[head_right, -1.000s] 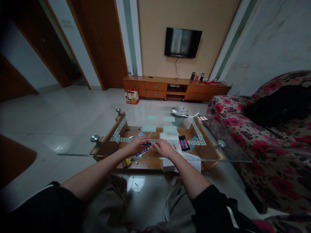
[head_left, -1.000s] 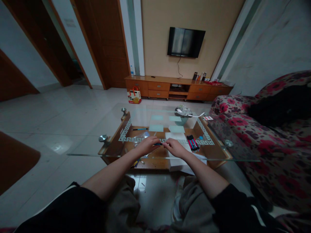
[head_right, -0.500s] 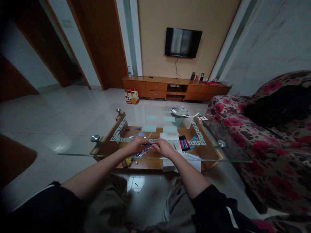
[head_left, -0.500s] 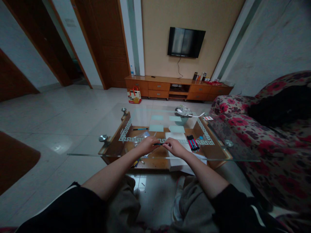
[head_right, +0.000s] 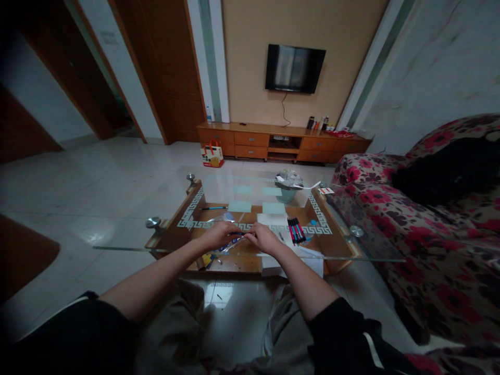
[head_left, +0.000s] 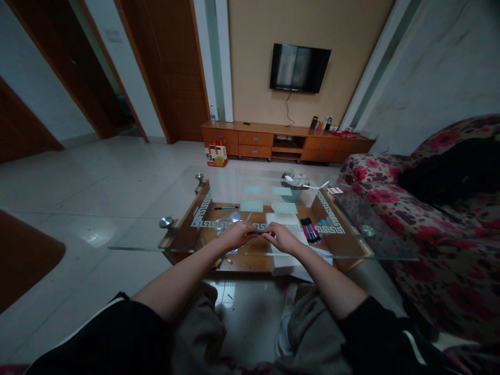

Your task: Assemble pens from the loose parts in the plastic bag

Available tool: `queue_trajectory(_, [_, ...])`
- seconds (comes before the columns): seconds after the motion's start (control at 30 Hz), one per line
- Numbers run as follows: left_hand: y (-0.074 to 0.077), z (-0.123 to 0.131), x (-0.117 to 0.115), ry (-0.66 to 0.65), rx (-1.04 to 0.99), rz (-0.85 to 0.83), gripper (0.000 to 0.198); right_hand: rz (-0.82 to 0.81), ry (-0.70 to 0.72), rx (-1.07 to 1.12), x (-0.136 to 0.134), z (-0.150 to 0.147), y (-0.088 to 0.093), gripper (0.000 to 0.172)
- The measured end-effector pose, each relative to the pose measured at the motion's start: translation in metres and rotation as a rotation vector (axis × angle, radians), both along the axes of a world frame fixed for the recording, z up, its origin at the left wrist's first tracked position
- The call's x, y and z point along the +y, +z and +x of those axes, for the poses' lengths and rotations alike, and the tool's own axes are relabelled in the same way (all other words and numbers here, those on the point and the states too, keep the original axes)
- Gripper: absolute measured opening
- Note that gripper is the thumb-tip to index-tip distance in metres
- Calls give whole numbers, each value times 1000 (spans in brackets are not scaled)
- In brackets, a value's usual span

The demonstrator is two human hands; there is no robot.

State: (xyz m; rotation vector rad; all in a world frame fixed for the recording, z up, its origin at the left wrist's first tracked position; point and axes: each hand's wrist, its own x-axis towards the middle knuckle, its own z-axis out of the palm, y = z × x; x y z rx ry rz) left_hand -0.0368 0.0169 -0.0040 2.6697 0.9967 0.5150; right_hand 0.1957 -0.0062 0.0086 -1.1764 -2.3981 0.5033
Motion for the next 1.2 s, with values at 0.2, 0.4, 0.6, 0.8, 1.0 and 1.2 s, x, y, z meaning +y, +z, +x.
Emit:
queue_trajectory(0.2, [2,0,-2,12,5,-24,27,10,8,-10,0,1,-1,24])
queue_trajectory(0.4, [2,1,-3,4,18,-39,28,-8,17,-2,1,1,-3,21])
queue_trajectory(0.6, [2,1,-4,28,34,-41,27,-22,4,-20,2,2,-4,20])
queue_trajectory(0.8, [2,1,-4,17,24,-42,27,-15,1,-5,2,3,-3,19])
queue_trajectory(1.0, [-3,0,-2,40,22,-45,28,-19,-1,25,2,4,-2,19])
queue_trajectory(1.2, [-4,-2,0,31,57,-19,27,-42,-53,73,4,6,-7,17])
